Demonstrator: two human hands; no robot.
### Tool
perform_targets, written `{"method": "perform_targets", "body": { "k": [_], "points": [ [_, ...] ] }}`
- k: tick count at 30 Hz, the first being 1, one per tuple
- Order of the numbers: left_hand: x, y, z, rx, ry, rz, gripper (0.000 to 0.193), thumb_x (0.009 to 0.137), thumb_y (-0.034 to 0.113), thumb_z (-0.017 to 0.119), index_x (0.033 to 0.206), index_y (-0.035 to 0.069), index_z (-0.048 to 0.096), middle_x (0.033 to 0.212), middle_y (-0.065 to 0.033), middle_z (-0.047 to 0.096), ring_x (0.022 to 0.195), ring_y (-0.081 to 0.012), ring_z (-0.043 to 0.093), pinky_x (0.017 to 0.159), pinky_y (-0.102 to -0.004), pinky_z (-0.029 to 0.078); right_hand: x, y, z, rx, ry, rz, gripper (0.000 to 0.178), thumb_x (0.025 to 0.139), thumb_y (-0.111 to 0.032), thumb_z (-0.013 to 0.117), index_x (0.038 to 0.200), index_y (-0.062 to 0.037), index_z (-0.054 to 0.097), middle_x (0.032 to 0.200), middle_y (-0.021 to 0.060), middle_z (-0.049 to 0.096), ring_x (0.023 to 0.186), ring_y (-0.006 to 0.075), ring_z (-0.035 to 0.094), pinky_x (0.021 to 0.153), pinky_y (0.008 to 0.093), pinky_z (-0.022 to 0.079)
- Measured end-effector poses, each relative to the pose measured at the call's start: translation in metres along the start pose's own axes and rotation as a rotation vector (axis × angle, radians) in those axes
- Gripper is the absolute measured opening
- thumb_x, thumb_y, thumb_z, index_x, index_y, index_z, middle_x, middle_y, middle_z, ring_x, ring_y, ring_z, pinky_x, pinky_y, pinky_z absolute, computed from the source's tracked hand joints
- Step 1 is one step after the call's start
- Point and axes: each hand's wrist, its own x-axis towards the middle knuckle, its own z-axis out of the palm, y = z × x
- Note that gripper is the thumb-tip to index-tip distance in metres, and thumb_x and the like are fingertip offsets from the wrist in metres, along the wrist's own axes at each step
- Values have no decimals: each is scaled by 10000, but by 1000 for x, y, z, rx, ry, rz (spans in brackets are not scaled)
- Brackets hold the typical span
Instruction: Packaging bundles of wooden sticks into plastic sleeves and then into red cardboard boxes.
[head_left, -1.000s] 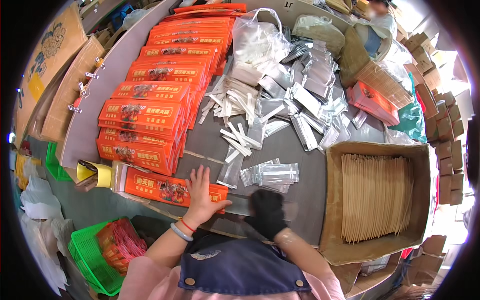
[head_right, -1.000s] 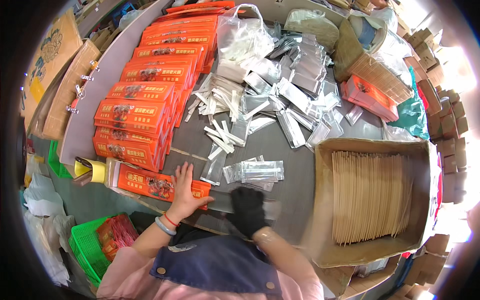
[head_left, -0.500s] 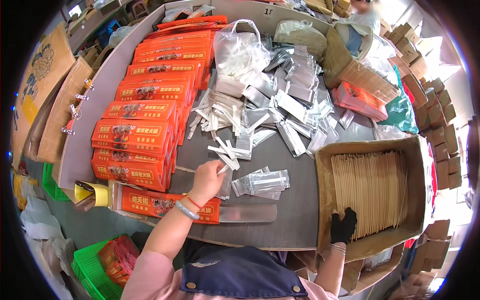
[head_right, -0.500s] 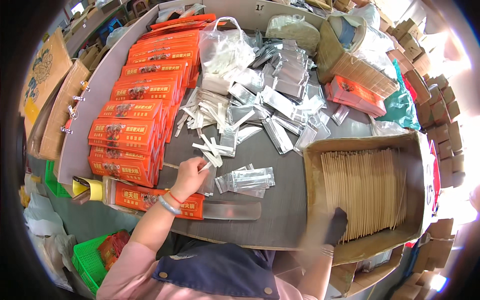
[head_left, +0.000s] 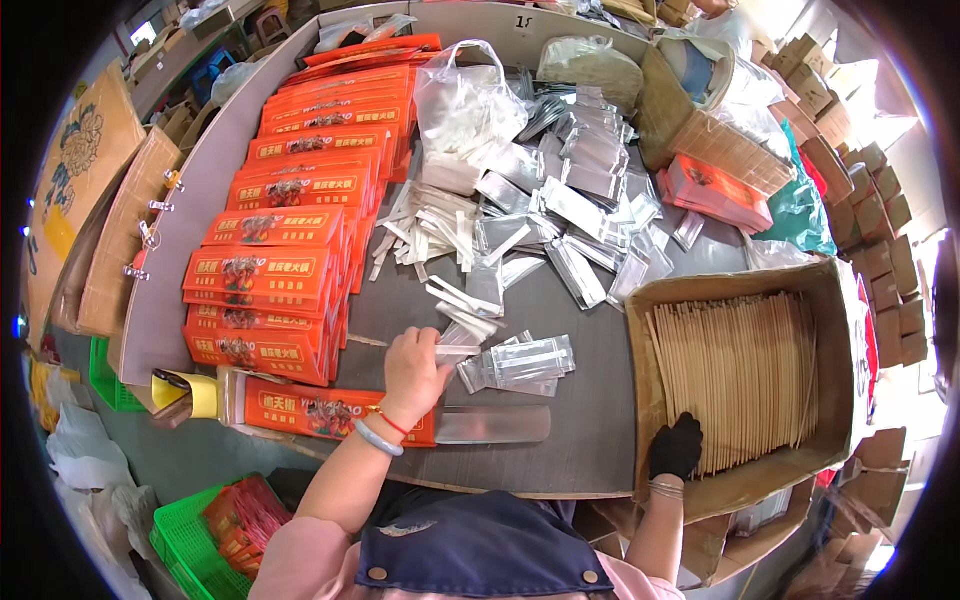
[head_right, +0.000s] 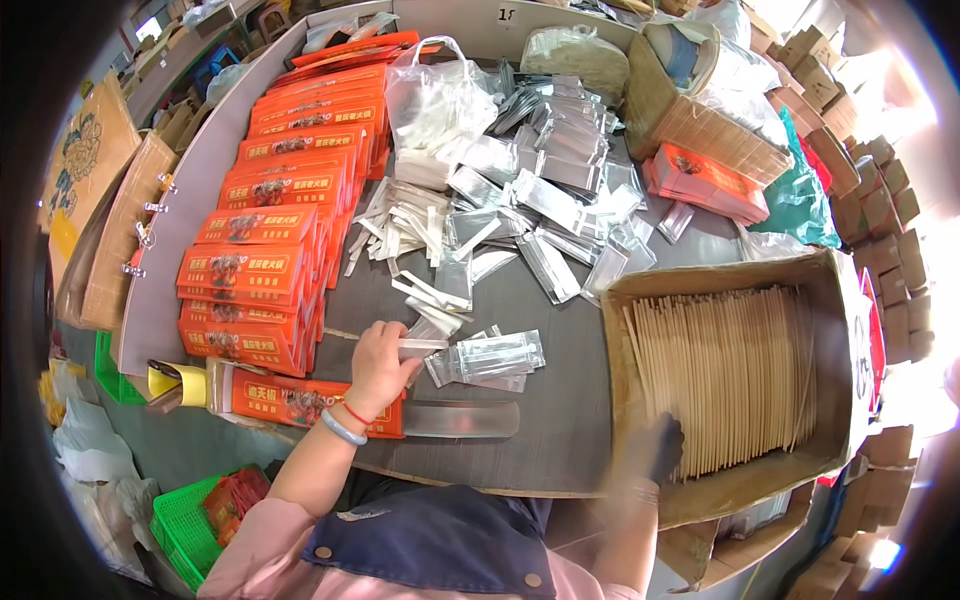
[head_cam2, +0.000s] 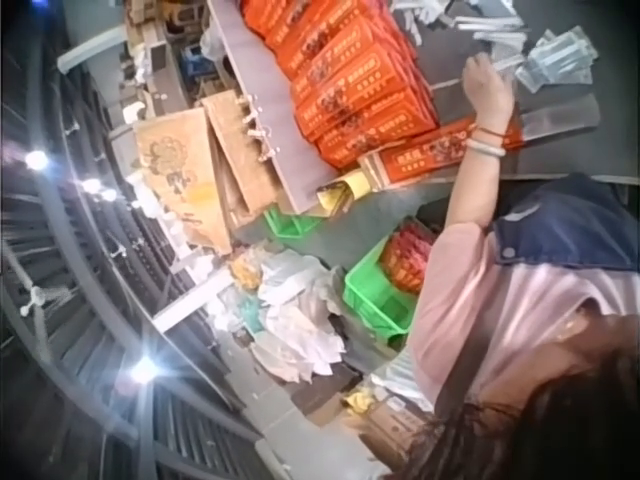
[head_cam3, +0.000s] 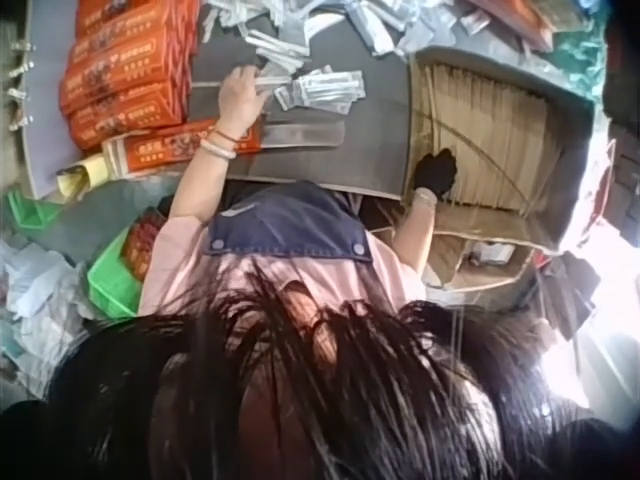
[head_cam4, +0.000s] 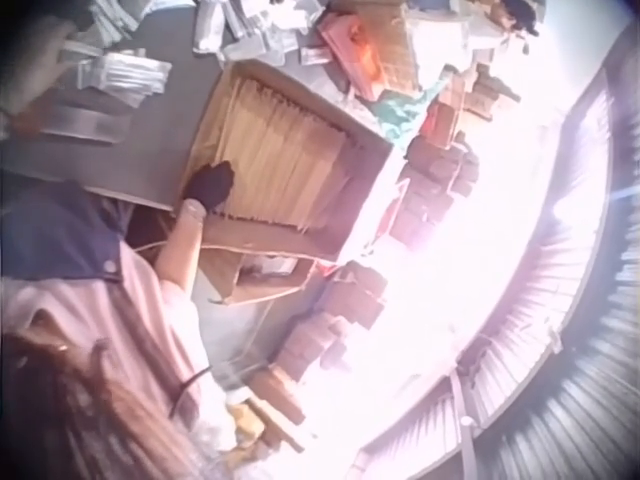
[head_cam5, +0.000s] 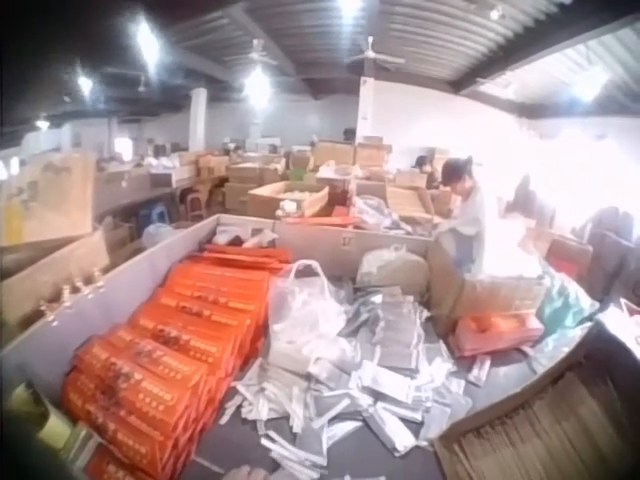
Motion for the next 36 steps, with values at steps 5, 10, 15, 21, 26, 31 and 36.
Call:
{"method": "perform_targets", "body": {
  "k": [5,10,15,21,26,31,36],
  "points": [
    [7,0,6,-110,-33,26,403,717,123,792,1046,40,576,993,-155,614,912,-365,612,783,-471,496,-3,-5,-6,21,-64,29,155,828,-110,602,940,-18,546,992,213,586,970,391,575,828,487,486],
    [15,-9,6,-305,-59,29,308,800,77,744,1079,-19,657,910,-183,688,802,-305,690,701,-373,545,-2,-7,-4,10,-87,30,176,870,-118,586,1004,-17,533,998,203,578,981,395,572,836,489,486],
    [24,-4,-45,-480,-130,15,269,813,59,739,1062,-25,686,814,-171,699,708,-212,690,650,-309,535,-5,4,6,56,-77,59,191,876,-134,596,1021,-24,540,1020,187,577,1000,386,567,841,482,486],
    [8,-10,-49,-636,248,-199,263,869,24,703,1114,-60,662,818,-52,685,700,-67,588,623,-233,488,-14,-5,-14,-13,-211,12,190,898,-155,589,1029,-20,567,1043,191,576,1021,384,566,860,489,477],
    [-34,18,-9,-435,-253,241,283,779,166,793,1049,102,736,828,-39,664,768,-189,605,723,-362,491,-11,-13,-20,369,-51,153,250,905,-164,606,1079,15,593,1032,203,595,1018,373,581,853,458,480],
    [-65,26,-3,-145,-201,280,363,693,240,808,1027,130,717,1056,-31,607,1065,-283,529,905,-439,419,-16,-25,-36,453,-120,-481,306,881,-147,633,1163,-33,665,835,178,607,843,366,613,756,406,493],
    [-71,1,-40,-88,-99,257,596,620,259,854,1160,98,661,1153,-52,580,1123,-305,495,956,-438,405,-30,-58,-45,444,-416,-774,232,861,-187,661,1083,-149,718,773,143,598,760,348,607,663,434,482]
  ]
}}
